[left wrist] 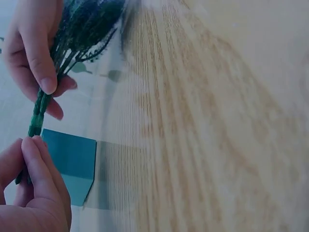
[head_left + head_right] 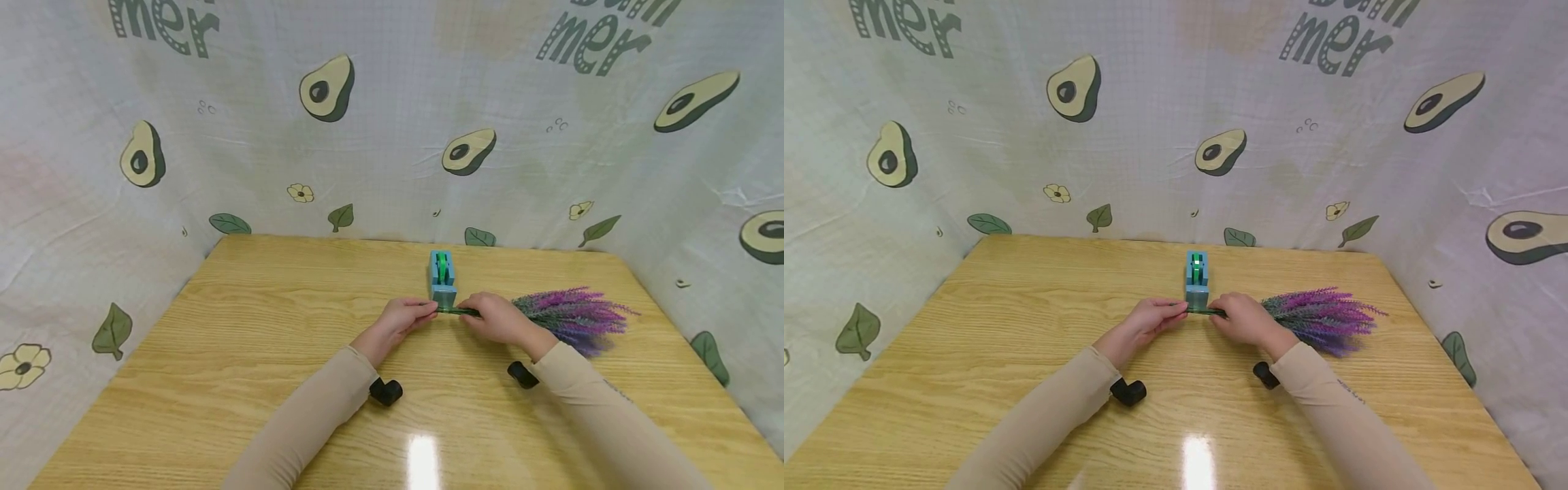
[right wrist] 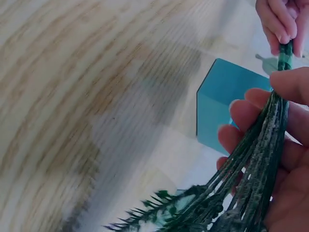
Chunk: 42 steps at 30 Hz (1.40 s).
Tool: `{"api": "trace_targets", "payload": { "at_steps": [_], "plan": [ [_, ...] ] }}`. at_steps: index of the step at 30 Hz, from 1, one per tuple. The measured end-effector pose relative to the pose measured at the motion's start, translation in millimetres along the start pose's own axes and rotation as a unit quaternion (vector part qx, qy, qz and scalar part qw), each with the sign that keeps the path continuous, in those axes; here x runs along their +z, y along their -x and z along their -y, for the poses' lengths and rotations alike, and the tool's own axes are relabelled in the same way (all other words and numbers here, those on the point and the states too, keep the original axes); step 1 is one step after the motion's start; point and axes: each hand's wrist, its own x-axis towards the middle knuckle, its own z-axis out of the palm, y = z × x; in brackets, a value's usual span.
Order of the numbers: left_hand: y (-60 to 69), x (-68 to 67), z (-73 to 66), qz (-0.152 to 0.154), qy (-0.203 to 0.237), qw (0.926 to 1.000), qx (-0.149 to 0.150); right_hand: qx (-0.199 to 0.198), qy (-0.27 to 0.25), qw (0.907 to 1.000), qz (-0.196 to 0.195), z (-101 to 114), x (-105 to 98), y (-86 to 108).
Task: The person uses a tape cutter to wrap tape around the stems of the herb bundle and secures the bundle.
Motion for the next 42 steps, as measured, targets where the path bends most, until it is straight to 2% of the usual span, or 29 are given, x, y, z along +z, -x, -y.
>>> {"api": "trace_targets", "payload": {
  "at_steps": [5, 9, 15, 18, 23, 32, 38, 42],
  "plan": [
    [-2.2, 0.7, 0.6, 0.003, 0.001, 1.0, 0.006, -0.017, 0.024, 0.9993, -0.022, -0.9, -1.5, -0.3],
    [-4.5, 1.5, -0.3, -0.012, 0.01, 0.9999, 0.001, -0.032, 0.049, 0.9969, -0.052, -1.1, -0.3, -0.9],
    [-6.7, 3.8, -1.0, -0.022, 0.016, 0.9996, -0.009, -0.022, 0.064, 0.9946, -0.078, -3.7, 2.9, -2.2],
    [-7.7, 5.0, -1.1, -0.025, 0.017, 0.9995, -0.008, -0.011, 0.066, 0.9949, -0.075, -5.4, 4.6, -4.3],
    [-8.1, 5.6, -1.3, -0.023, 0.004, 0.9997, 0.007, 0.011, 0.057, 0.9973, -0.044, -5.9, 6.0, -7.1],
    [-10.4, 2.1, 0.1, -0.034, -0.016, 0.9992, 0.017, 0.0, 0.043, 0.999, -0.011, -5.5, 4.0, -8.6],
    [-12.1, 1.3, -1.7, -0.032, 0.006, 0.9995, -0.007, -0.038, 0.078, 0.995, -0.048, -5.1, 1.9, -6.4],
    [-12.4, 2.1, -2.5, -0.035, 0.01, 0.9993, -0.011, -0.032, 0.103, 0.9915, -0.074, -5.0, 3.6, -6.4]
  ]
}}
